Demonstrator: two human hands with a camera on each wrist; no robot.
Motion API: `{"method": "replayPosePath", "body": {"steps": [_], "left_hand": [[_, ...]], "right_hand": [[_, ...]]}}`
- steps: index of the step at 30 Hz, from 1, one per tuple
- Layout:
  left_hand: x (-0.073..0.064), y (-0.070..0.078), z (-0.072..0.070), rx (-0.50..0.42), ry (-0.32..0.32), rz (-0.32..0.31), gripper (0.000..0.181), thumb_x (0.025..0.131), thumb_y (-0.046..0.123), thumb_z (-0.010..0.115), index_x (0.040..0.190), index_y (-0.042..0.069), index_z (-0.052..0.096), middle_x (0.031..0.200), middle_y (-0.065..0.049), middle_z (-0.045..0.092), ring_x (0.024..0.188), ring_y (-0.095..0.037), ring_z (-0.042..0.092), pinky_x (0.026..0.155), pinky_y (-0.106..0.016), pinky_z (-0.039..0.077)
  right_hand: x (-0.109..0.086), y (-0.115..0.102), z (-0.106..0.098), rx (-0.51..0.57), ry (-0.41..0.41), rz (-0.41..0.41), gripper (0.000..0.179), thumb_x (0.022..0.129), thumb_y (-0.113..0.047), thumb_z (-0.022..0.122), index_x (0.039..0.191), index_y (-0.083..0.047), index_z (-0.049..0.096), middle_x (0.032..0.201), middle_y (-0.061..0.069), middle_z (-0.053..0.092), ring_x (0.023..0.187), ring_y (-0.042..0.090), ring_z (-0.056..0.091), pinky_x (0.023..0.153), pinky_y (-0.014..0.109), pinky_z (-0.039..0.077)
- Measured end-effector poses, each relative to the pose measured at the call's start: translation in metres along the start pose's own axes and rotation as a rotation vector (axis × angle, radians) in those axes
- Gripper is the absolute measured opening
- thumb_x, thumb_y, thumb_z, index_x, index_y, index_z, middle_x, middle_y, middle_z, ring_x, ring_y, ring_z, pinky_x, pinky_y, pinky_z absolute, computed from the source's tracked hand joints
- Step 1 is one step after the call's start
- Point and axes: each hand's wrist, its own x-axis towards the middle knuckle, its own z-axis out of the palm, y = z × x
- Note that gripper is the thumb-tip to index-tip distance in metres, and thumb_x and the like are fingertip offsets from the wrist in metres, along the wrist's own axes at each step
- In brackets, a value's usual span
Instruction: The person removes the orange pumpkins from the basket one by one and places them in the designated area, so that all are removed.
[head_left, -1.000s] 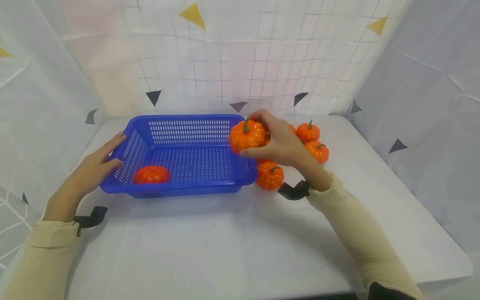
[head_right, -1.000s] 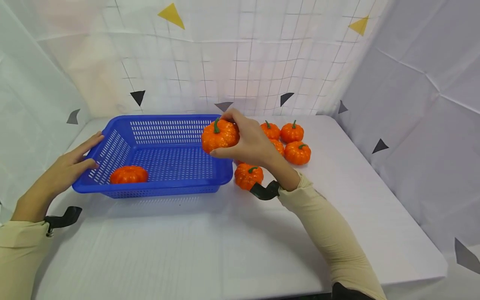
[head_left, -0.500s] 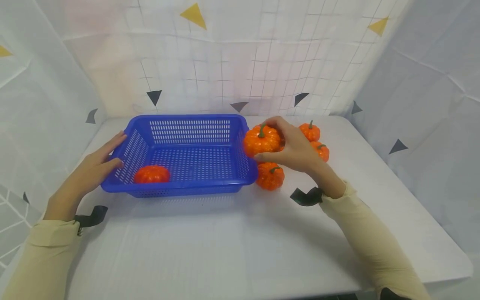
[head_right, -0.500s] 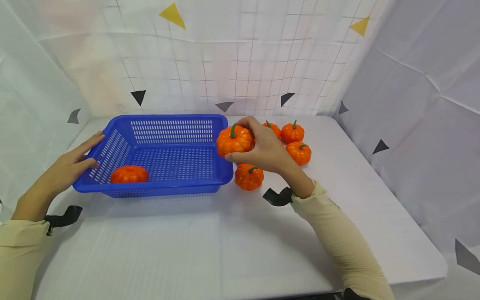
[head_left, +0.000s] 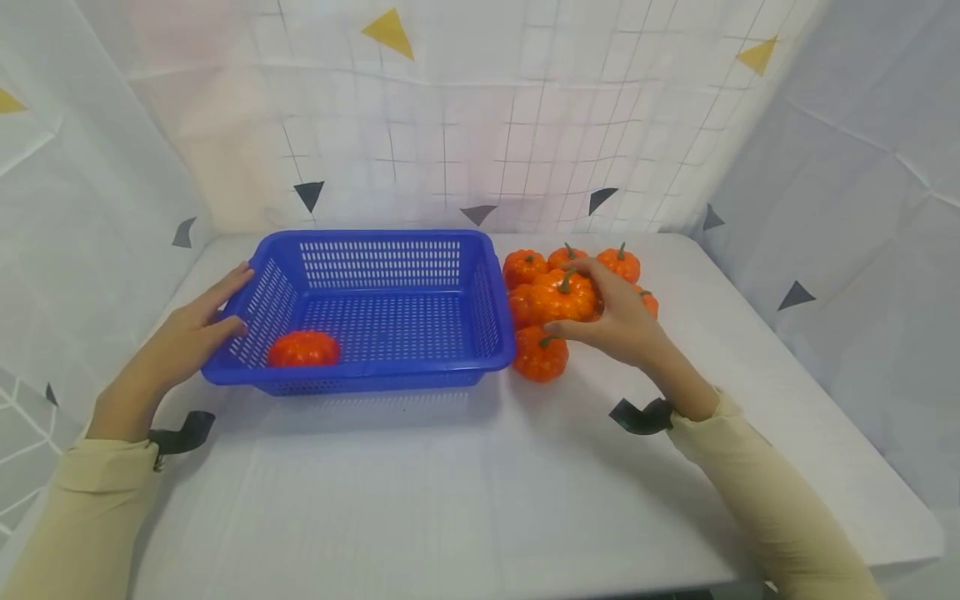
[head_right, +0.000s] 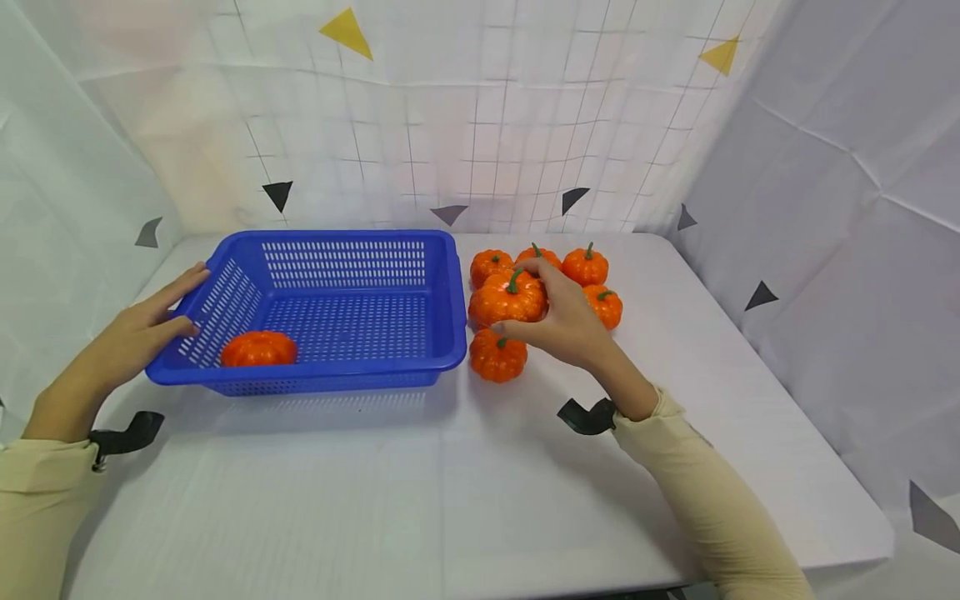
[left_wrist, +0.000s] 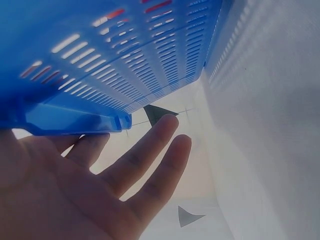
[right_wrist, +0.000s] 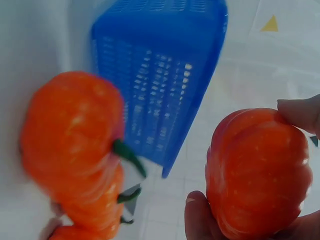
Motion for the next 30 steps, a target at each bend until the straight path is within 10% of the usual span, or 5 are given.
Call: {"method": "replayPosePath", "body": {"steps": [30], "left_hand": [[0.001,-0.002,0.002,0.02,0.002,-0.001,0.071,0.108,0.018,0.044,0.169,0.019,0.008,0.173,-0.017,0.002,0.15,-0.057,0.009,0.108,-0.082,0.015]], "right_hand": [[-0.029,0.063,-0.01,-0.097,0.04,0.229,0.09,0.078,-0.059,0.086,0.14,-0.008,0.045,0.141,0.019,0.053,0.128,0.042,0.046,0.105,0.066,0.042]]}}
